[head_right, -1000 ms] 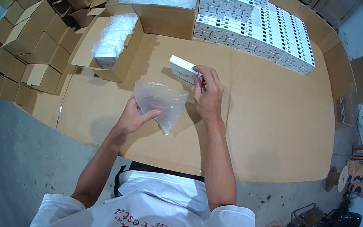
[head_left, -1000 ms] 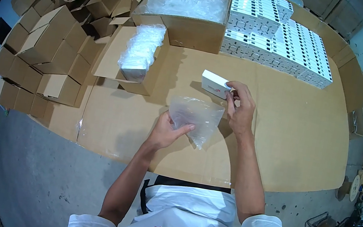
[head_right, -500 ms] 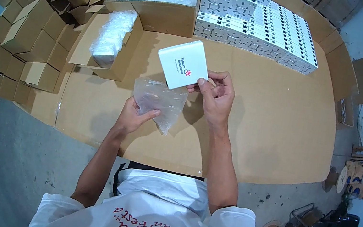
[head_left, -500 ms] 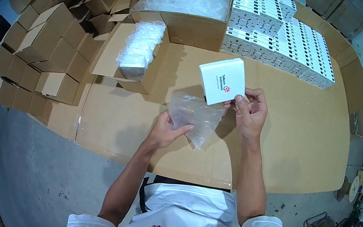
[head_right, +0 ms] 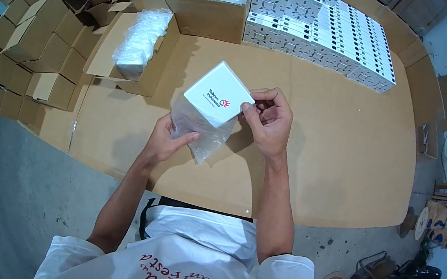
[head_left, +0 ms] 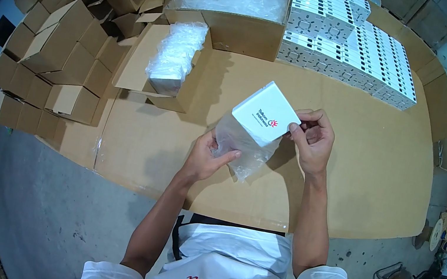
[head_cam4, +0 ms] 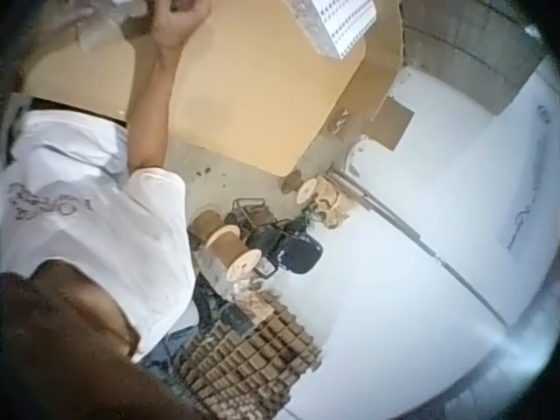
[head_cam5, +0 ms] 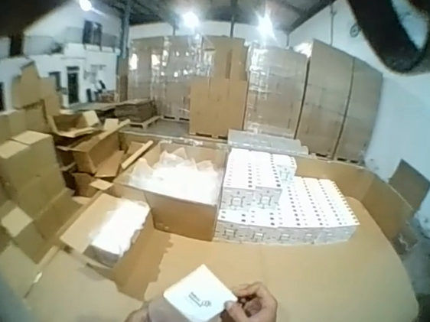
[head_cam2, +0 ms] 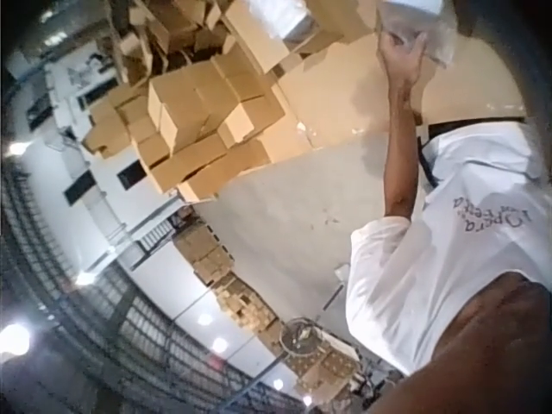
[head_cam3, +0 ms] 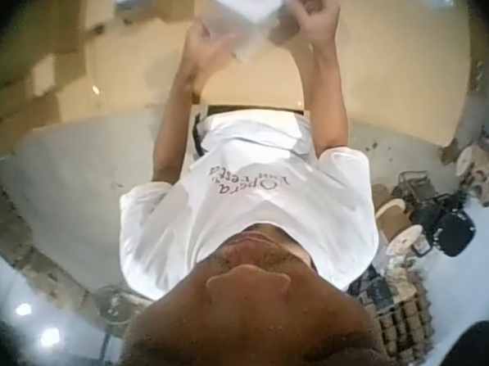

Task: Packing small white product boxes into protective plastic bags and then into cardboard shipping boxes.

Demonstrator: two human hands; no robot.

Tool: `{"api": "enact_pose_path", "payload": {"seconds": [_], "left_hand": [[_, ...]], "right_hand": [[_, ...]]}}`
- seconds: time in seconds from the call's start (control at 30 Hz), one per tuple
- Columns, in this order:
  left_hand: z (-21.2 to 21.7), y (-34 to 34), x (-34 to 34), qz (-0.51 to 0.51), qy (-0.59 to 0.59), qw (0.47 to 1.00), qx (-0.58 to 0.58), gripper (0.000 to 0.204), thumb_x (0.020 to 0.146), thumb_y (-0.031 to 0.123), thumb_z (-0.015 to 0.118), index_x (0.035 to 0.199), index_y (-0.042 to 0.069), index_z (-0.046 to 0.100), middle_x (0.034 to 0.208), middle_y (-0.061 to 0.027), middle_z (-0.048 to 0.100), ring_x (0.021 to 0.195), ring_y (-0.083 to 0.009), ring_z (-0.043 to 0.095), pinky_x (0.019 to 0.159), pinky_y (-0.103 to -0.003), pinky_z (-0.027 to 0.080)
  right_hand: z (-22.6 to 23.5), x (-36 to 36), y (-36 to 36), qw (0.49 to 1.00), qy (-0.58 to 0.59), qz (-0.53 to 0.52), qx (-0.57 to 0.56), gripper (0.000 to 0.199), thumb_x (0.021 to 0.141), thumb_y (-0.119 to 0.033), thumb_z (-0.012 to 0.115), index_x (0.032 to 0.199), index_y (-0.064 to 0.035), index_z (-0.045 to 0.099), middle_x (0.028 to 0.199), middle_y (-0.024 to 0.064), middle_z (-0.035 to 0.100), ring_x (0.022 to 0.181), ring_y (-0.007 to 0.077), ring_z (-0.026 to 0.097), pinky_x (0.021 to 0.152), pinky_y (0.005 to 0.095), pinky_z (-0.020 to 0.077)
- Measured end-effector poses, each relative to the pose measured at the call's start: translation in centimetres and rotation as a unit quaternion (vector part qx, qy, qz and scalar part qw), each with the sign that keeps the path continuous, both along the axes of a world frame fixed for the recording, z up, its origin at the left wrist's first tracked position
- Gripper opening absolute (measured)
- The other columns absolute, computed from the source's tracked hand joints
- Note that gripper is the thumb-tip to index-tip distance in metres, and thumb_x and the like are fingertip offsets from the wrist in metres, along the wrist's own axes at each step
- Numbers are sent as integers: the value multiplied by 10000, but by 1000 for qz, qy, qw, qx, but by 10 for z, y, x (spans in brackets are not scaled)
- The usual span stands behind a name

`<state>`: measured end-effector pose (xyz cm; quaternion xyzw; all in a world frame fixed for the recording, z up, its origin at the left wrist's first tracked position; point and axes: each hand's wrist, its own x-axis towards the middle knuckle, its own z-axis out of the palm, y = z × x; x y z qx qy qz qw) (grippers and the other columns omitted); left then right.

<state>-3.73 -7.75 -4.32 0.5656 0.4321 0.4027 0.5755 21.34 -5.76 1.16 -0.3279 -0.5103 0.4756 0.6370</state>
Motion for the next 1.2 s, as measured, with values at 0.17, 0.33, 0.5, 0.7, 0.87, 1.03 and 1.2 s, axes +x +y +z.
{"api": "enact_pose_path", "payload": {"seconds": [0.17, 0.33, 0.5, 0.7, 0.87, 1.03, 1.2], "left_hand": [[1, -2, 3, 0, -22, 1000, -14, 446, 855, 63, 779, 1249, -13, 584, 1143, -98, 690, 1045, -168, 659, 933, -335, 524], [5, -2, 11, -3, -32, 999, -28, 468, 858, 54, 772, 1270, -22, 563, 1163, -108, 680, 1059, -174, 655, 948, -347, 524], [0, -3, 13, -3, -18, 1000, -6, 498, 854, 15, 760, 1302, -24, 545, 1173, -106, 673, 1086, -189, 649, 956, -354, 523], [18, -13, 30, 15, -121, 991, -49, 415, 893, 73, 737, 1265, -17, 578, 1167, -91, 679, 1100, -169, 638, 968, -345, 506], [13, -17, 34, 43, -93, 994, -39, 364, 933, 94, 704, 1257, -19, 581, 1142, -94, 686, 1055, -162, 651, 935, -333, 520], [8, -13, 44, 96, -158, 981, -65, 314, 945, 106, 700, 1218, -15, 602, 1115, -93, 695, 1016, -148, 661, 911, -313, 521], [22, 0, 56, 119, -151, 981, -25, 284, 969, 130, 680, 1202, -17, 610, 1101, -81, 698, 997, -136, 658, 902, -305, 520]], "right_hand": [[-6, 4, 0, 1000, -2, 12, -4, 191, 874, 89, 646, 1021, 19, 546, 1013, 102, 640, 840, 104, 618, 712, 251, 526], [-11, 6, 2, 999, -45, 12, 22, 184, 862, 74, 666, 998, 6, 564, 1007, 78, 635, 845, 77, 583, 711, 233, 485], [-14, 10, 3, 997, -77, 26, -7, 157, 849, 19, 710, 953, -14, 597, 945, 39, 631, 781, 50, 537, 652, 215, 432], [-10, 17, 4, 988, -153, 31, -7, 123, 835, -26, 734, 906, -25, 633, 830, -6, 620, 736, 47, 513, 631, 213, 413], [-5, 12, -3, 976, -208, 66, -25, 182, 837, -36, 739, 985, -26, 635, 853, -9, 621, 740, 60, 527, 654, 225, 442], [-11, 15, -9, 990, -91, 76, -74, 319, 861, -72, 770, 1117, -32, 584, 967, 11, 643, 786, 68, 569, 729, 237, 504], [-23, 8, -8, 983, 18, 76, -166, 241, 902, -54, 736, 1090, -29, 588, 950, 16, 650, 842, 70, 619, 725, 220, 503]]}}
